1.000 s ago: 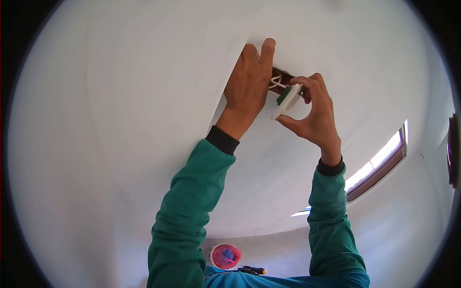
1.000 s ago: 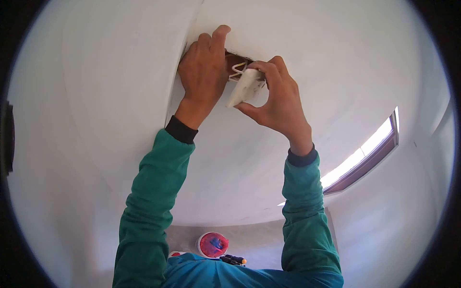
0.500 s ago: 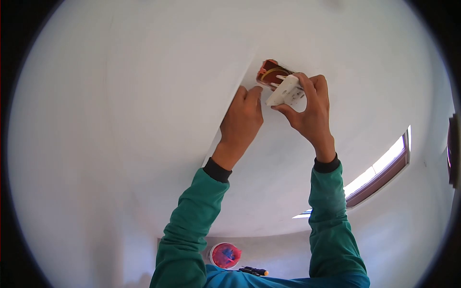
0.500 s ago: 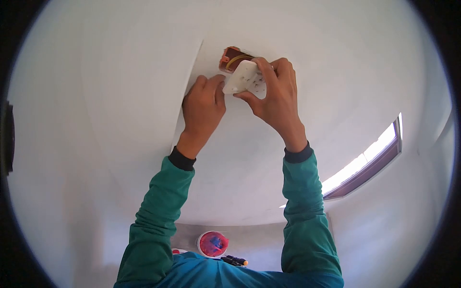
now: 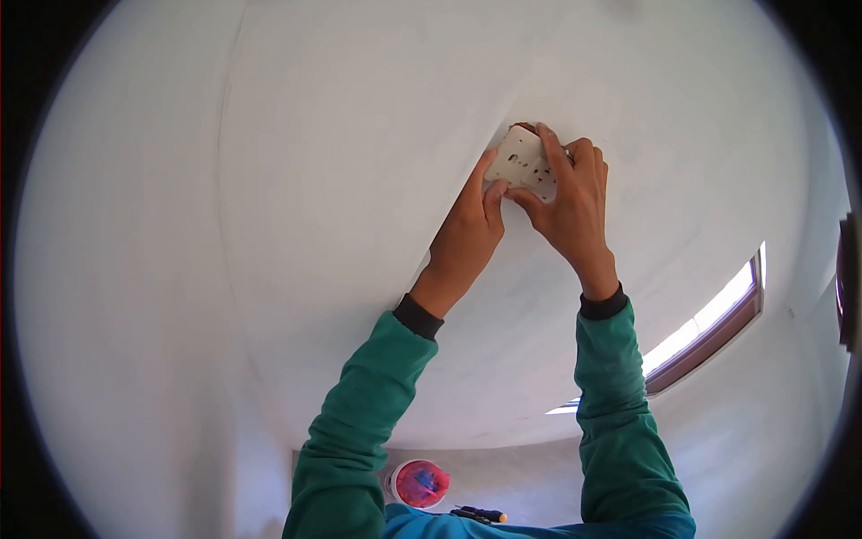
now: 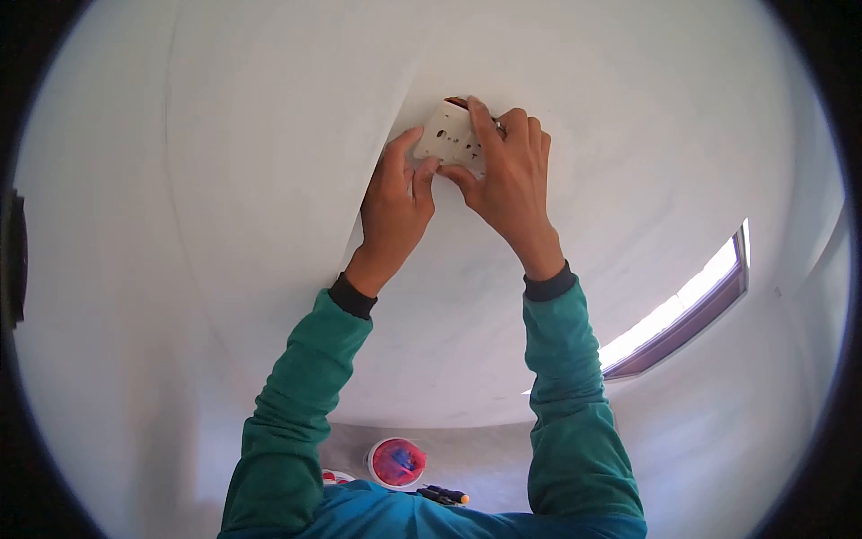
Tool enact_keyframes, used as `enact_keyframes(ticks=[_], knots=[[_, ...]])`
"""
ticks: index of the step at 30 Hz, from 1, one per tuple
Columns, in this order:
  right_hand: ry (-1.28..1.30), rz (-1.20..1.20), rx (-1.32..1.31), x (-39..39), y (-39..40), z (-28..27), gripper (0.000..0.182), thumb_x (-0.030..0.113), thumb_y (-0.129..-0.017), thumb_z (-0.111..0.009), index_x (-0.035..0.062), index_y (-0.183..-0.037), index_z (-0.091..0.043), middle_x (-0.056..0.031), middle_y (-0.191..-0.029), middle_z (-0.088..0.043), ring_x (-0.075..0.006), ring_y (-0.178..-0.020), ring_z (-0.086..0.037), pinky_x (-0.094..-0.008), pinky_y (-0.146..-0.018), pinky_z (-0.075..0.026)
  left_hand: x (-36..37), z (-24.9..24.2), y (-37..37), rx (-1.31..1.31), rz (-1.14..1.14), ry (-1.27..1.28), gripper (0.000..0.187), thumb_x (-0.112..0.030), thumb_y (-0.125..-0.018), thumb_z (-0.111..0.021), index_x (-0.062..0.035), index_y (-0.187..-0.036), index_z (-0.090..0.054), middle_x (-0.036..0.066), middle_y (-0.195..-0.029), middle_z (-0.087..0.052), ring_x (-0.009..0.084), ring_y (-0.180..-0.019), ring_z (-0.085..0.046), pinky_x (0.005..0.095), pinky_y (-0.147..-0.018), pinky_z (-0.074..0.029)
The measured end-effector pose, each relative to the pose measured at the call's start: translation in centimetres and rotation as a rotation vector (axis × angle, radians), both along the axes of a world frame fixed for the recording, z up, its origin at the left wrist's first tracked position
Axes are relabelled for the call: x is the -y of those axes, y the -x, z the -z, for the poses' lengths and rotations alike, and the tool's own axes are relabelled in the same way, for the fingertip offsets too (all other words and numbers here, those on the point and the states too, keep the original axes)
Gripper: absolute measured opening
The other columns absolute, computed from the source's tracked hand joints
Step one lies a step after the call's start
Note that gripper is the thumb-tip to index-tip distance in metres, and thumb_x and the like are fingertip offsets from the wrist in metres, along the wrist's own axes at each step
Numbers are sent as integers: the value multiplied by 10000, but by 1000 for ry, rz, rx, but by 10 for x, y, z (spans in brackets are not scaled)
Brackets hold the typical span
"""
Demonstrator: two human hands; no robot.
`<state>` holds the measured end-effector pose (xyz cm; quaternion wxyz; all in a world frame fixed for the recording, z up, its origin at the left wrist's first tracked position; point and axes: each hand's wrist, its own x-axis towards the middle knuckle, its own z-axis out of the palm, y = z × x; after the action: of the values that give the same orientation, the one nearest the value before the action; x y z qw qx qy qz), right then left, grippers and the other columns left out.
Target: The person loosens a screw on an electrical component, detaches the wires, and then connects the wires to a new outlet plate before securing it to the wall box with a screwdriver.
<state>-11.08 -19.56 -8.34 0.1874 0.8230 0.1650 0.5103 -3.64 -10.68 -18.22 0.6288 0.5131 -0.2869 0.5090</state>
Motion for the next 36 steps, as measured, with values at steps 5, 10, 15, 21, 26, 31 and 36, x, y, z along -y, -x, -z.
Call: enact_keyframes(ticks=[5, 10, 15, 21, 26, 31, 36], knots=[[20, -52, 67, 21, 5, -5, 739, 296, -612, -857, 115, -1263, -559, -63, -924, -459, -236, -854, -448, -395, -836, -321, 17, -12, 11, -12, -94, 8, 399, -58, -885, -611, -33, -1260, -477, 168, -954, -630, 321, -837, -628, 392, -707, -509], [65, -97, 73, 27, 8, -3, 712, 313, -625, -844, 130, -1261, -581, -49, -897, -461, -237, -872, -441, -416, -876, -302, 11, -19, 25, -47, -153, -67, 503, -19, -863, -610, -63, -1331, -433, 216, -1051, -584, 369, -910, -606, 404, -730, -504], [61, -153, 77, 34, 3, -4, 724, 339, -600, -858, 133, -1242, -596, -47, -891, -457, -232, -864, -444, -396, -863, -317, -15, -34, 21, -61, -226, -458, 732, 29, -814, -631, -116, -1467, -332, 205, -977, -453, 349, -878, -516, 403, -809, -480], [44, -188, 245, 45, -3, 1, 512, 270, -641, -850, 115, -1093, -666, -42, -896, -528, -220, -846, -506, -379, -808, -413, -23, -39, 8, -11, -122, -506, 746, 25, -808, -655, -51, -1457, -295, 224, -1019, -474, 346, -916, -533, 411, -815, -476], [52, -196, 232, 44, -5, -1, 613, 363, -633, -861, 53, -1117, -649, -80, -936, -513, -232, -875, -469, -379, -813, -374, -25, -41, 1, 32, -131, -476, 753, -65, -836, -679, -36, -1467, -271, 232, -1015, -463, 351, -903, -526, 414, -807, -472], [31, -263, 244, 45, -8, -7, 702, 439, -569, -869, 30, -1091, -640, -97, -911, -490, -247, -848, -437, -406, -783, -337, -27, -48, 13, -92, -155, -512, 725, 63, -850, -557, -15, -1488, -223, 244, -1047, -465, 368, -907, -520, 414, -830, -469], [-14, -241, 211, 53, -4, -12, 710, 456, -585, -859, 23, -1105, -644, -101, -900, -491, -241, -854, -440, -409, -792, -338, -18, -51, 18, -92, -163, -512, 714, -6, -884, -556, -26, -1501, -196, 226, -1063, -463, 350, -906, -523, 434, -839, -463]])
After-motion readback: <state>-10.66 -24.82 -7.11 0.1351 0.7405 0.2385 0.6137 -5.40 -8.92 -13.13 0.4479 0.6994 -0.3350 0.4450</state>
